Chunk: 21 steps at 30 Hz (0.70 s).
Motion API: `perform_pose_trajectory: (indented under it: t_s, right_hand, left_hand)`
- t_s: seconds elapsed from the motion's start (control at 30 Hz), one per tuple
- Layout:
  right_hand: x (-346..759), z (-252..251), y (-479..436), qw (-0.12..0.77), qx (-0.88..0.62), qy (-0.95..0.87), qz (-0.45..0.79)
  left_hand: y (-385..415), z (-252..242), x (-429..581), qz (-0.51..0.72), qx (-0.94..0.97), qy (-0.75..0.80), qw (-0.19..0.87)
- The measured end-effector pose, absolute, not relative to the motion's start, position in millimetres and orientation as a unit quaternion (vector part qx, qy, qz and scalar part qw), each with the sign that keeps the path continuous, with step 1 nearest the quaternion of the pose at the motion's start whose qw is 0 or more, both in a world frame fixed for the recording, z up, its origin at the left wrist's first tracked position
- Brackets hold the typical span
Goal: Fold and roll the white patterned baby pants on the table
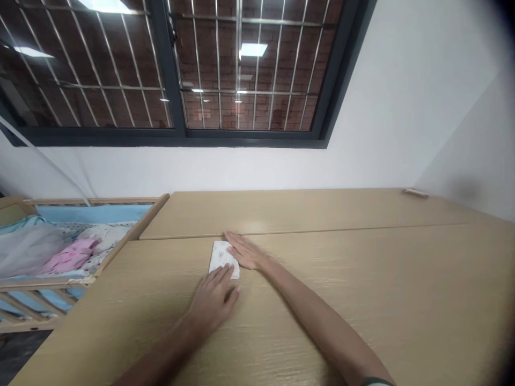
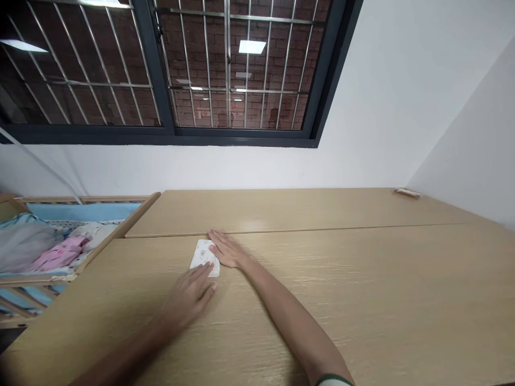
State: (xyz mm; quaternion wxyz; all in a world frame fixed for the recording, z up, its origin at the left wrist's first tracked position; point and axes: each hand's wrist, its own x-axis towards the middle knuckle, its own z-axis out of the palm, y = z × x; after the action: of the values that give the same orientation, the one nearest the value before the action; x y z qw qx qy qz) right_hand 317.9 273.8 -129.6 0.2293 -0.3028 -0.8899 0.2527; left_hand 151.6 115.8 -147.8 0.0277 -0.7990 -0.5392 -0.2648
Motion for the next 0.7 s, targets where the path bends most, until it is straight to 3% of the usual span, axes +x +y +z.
perform_pose_trajectory:
  t_s: [0.23, 0.43, 0.7]
  right_hand:
    - [323.5, -130.7, 274.8, 0.389, -0.356, -0.827, 0.192]
    - [319.0, -127.9, 268.6, 0.345, -0.355, -0.839, 0.224]
    - [300.0, -116.7, 227.3, 0.293, -0.387, -0.847, 0.216]
  left_hand:
    - [145.9, -139.7, 109.0, -0.206, -0.672, -0.71, 0.048]
    - [155.1, -143.6, 105.6, -0.19, -0.708, -0.68, -0.02]
    - [138.4, -113.0, 84.7, -0.174, -0.76, -0.612, -0.136]
